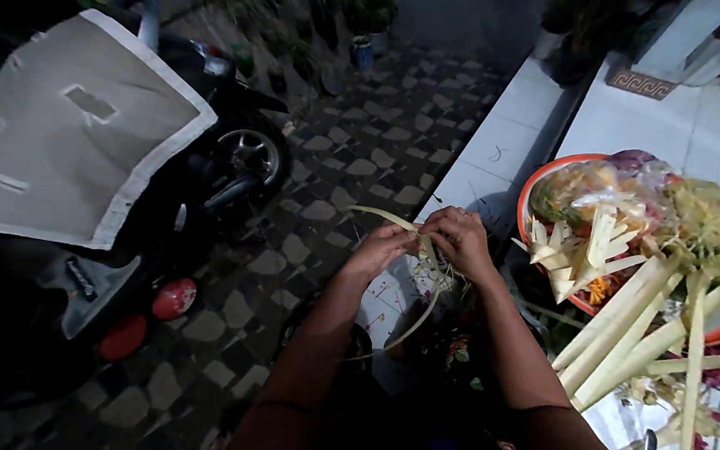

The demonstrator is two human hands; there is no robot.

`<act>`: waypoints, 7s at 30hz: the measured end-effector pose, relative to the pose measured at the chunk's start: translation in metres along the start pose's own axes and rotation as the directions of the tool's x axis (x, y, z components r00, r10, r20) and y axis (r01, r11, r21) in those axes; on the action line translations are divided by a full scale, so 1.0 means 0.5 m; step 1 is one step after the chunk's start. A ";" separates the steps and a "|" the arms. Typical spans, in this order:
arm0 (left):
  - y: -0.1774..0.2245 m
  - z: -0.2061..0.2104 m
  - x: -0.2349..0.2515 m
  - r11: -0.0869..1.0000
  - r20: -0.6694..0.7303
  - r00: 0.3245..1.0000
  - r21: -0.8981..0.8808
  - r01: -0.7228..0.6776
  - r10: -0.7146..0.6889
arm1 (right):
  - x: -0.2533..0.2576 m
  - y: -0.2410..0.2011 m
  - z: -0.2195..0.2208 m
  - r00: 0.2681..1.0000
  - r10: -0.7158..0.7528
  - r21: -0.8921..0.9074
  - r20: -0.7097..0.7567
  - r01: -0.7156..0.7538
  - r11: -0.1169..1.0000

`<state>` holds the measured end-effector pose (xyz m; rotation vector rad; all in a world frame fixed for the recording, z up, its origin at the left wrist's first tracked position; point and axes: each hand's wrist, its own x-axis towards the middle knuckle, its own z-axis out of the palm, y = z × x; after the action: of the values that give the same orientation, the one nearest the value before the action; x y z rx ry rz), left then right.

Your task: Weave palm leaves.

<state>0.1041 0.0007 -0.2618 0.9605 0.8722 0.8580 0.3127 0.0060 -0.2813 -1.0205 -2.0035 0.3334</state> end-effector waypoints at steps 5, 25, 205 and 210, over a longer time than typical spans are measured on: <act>-0.016 0.003 0.010 0.999 -0.040 0.999 0.036 -0.017 0.019 | -0.001 -0.002 0.009 0.997 -0.072 0.009 0.000 0.072 0.997; -0.033 0.034 0.013 0.926 -0.228 0.951 0.360 -0.116 0.207 | 0.000 -0.020 0.026 0.873 0.458 0.575 0.167 -0.464 0.674; -0.031 0.025 0.016 0.937 -0.192 0.959 0.322 -0.137 0.207 | -0.004 -0.012 0.006 0.993 0.081 0.099 0.090 -0.090 0.991; -0.041 0.022 0.018 0.921 -0.155 0.950 0.329 -0.209 0.271 | -0.005 -0.008 0.019 0.949 0.281 0.401 0.146 -0.316 0.860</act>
<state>0.1219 -0.0016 -0.2790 1.2925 1.0969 1.0617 0.3042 0.0029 -0.2862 -1.0444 -1.7290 0.9488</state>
